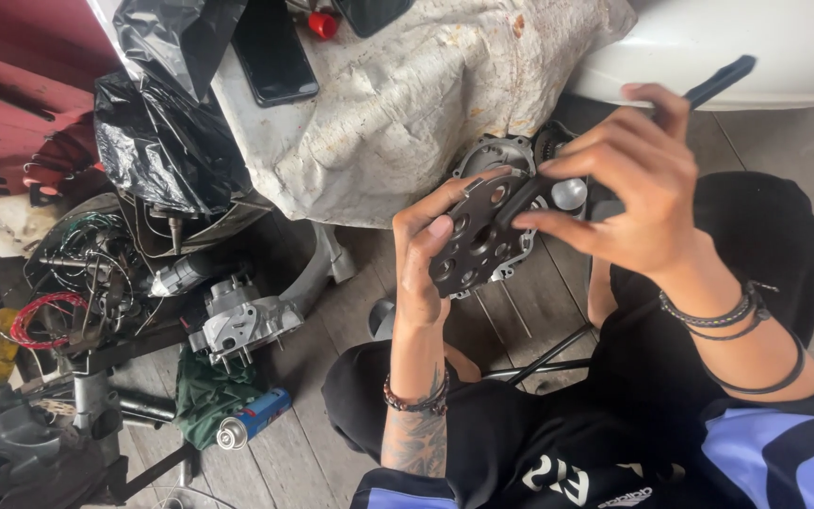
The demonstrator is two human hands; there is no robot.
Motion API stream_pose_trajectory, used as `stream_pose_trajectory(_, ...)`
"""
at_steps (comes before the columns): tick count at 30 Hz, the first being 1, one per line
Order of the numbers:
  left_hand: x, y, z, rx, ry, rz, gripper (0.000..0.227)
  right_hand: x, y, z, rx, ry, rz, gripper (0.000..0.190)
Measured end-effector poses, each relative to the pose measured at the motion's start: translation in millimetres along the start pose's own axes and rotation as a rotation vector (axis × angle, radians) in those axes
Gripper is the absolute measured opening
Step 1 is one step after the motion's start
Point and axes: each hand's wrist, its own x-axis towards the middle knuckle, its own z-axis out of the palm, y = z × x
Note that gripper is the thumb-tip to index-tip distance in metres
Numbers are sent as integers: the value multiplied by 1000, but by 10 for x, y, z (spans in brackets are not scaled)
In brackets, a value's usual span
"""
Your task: The person sits on the floor and files the edges of a circular metal part with multiple holes using a metal file. They rotate the part to work on different edges and inspect the surface after filing.
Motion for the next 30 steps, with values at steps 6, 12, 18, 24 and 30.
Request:
stream_pose_trajectory(6, -12, -1, -19, -28, -4, 6, 58, -17, -14, 21, -10, 12, 18, 45)
stream_pose_trajectory(12, -14, 0, -1, -30, 11, 2, 61, 8, 39, -68, -24, 35, 57, 45)
stream_pose_trajectory(18, 37, -133, 78, -126, 127, 62, 61, -212, 161, 140, 214, -1, 362, 50)
stream_pose_trajectory(24, 40, -134, 120, -32, 111, 68, 72, -305, 154, 300, 657, -28, 562, 32)
stream_pose_trajectory(30, -95, 140, 219, -132, 34, -102, 72, 102, -83, -6, 871, -251, 606, 24)
